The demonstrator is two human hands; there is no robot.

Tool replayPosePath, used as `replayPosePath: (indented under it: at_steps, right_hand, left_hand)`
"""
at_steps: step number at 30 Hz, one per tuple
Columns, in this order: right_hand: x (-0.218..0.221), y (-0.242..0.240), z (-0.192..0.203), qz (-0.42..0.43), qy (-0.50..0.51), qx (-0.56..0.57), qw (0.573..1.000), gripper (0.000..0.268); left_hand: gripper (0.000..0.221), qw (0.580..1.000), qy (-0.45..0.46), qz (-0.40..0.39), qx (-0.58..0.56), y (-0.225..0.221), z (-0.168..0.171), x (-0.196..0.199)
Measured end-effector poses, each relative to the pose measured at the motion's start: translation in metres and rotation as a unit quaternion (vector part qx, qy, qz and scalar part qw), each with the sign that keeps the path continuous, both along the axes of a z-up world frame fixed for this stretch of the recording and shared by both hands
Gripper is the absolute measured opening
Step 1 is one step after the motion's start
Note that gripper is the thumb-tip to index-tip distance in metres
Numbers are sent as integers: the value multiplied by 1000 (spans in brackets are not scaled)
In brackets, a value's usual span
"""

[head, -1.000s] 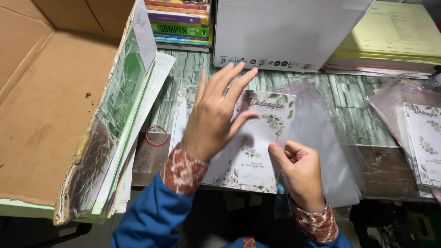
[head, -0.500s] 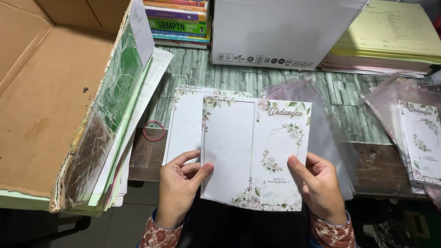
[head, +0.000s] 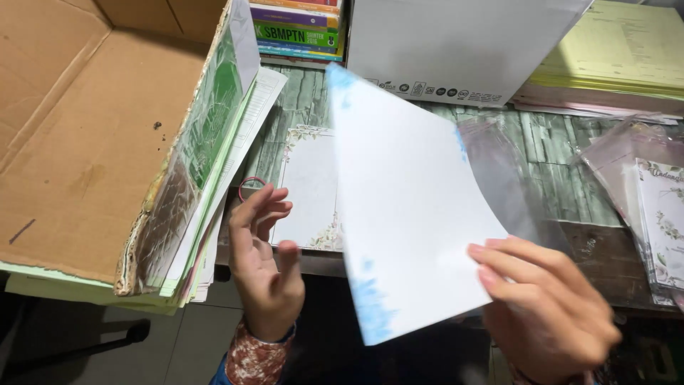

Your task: The person folds paper invitations by hand and places them one at a time into clear plastic sleeves.

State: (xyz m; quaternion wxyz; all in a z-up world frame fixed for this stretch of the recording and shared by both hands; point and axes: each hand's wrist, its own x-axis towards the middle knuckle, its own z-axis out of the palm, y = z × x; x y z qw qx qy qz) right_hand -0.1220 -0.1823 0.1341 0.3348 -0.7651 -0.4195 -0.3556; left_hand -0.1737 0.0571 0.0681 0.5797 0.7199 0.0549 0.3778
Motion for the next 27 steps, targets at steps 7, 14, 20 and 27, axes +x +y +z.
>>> replayPosePath:
  at_steps: [7, 14, 20, 27]
  right_hand:
    - [5, -4, -82, 55, 19, -154, 986, 24]
    - [1, -3, -97, 44, 65, -113, 991, 23]
    - [10, -21, -96, 47, 194, -48, 979, 14]
    - [18, -22, -90, 120, 210, -24, 970, 12]
  left_hand:
    - [48, 981, 159, -27, 111, 35, -9, 13]
    - [89, 869, 314, -110, 366, 30, -50, 56]
    - [102, 806, 463, -193, 314, 40, -37, 88]
    - [65, 816, 426, -200, 336, 38, -48, 92]
